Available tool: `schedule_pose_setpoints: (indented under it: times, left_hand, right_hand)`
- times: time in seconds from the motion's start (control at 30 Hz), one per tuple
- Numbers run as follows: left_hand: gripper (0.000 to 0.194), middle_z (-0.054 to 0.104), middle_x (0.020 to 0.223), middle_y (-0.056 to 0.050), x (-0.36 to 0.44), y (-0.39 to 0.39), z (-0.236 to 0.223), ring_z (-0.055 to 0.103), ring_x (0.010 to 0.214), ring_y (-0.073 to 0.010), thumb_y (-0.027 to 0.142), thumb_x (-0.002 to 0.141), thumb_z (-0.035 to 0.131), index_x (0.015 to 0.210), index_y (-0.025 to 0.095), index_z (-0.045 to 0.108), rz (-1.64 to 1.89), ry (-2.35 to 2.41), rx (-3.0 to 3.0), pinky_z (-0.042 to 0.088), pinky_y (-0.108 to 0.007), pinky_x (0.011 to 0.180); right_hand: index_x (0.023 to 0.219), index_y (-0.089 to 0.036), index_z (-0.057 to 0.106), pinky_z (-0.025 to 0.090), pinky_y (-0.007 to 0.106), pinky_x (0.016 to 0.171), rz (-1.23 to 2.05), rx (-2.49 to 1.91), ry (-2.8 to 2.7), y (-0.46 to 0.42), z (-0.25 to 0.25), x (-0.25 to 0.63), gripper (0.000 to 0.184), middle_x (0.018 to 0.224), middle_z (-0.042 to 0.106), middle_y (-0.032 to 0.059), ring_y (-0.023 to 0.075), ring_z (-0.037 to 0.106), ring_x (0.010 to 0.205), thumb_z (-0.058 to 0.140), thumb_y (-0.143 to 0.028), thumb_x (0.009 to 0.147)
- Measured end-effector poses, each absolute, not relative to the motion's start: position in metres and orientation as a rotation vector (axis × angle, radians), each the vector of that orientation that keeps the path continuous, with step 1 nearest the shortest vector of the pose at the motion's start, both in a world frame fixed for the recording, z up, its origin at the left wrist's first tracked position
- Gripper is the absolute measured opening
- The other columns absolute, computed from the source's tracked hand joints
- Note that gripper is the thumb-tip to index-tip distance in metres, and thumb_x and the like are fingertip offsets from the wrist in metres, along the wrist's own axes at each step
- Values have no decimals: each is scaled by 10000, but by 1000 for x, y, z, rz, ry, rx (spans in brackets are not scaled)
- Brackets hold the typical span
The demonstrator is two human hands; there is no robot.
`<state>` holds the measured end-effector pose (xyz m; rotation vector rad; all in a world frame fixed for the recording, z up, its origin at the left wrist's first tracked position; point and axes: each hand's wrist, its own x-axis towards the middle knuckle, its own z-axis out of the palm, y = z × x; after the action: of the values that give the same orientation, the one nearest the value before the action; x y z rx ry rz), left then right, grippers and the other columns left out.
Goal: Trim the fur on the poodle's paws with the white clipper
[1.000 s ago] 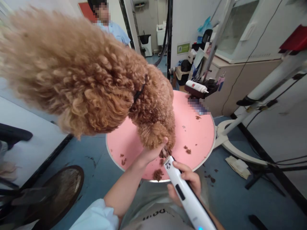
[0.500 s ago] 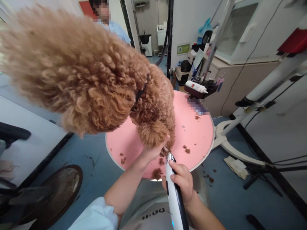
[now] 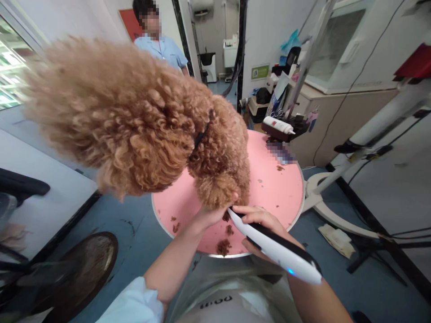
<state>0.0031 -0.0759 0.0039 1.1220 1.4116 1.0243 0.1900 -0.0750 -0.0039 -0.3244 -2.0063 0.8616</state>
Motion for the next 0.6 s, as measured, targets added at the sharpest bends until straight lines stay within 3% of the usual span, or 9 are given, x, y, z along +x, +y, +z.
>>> schedule_pose_setpoints:
  times: [0.1, 0.17, 0.3, 0.4, 0.5, 0.6]
  left_hand:
    - [470, 670, 792, -45, -3, -73, 5, 608, 964, -240, 666, 694, 562, 662, 197, 571, 844, 1347, 1232, 498, -362, 858]
    - [500, 691, 934, -56, -5, -71, 8, 600, 1027, -244, 681, 722, 517, 750, 192, 620, 815, 1344, 1271, 489, -355, 899]
    - [526, 583, 1306, -46, -8, -69, 13, 450, 1290, -230, 607, 776, 528, 1122, 222, 624, 806, 1435, 1339, 360, -326, 1082]
    - [612, 437, 1447, -56, -11, -66, 11, 328, 1379, -223, 557, 783, 560, 1287, 212, 523, 784, 1496, 1364, 241, -343, 1153]
    - [666, 362, 1491, -67, -12, -65, 5, 274, 1403, -220, 566, 779, 559, 1332, 204, 476, 786, 1468, 1389, 176, -352, 1172]
    - [637, 429, 1451, -82, -9, -66, -1, 294, 1395, -230, 599, 759, 563, 1255, 201, 542, 822, 1454, 1350, 185, -365, 1168]
  right_hand:
    - [1178, -225, 516, 488, 363, 951, 1097, -222, -2048, -59, 6, 190, 431, 1233, 611, 138, 208, 592, 1156, 656, -166, 774]
    - [1160, -218, 528, 480, 398, 966, 1226, -173, -2023, -55, 4, 190, 422, 1227, 604, 131, 219, 582, 1162, 681, -209, 767]
    - [1022, -245, 511, 571, 367, 762, 1449, -351, -1621, -80, -25, 185, 387, 1101, 657, 93, 220, 668, 947, 733, -381, 735]
    - [1086, -259, 454, 584, 338, 615, 1378, -602, -1215, -114, -55, 179, 431, 1166, 632, 125, 198, 680, 767, 661, -482, 781]
    - [1074, -249, 441, 570, 314, 529, 1304, -681, -1096, -140, -68, 168, 433, 1198, 618, 153, 163, 662, 614, 668, -471, 779]
    - [1004, -259, 419, 553, 276, 503, 1170, -630, -991, -147, -63, 156, 407, 1154, 638, 126, 206, 702, 730, 695, -434, 763]
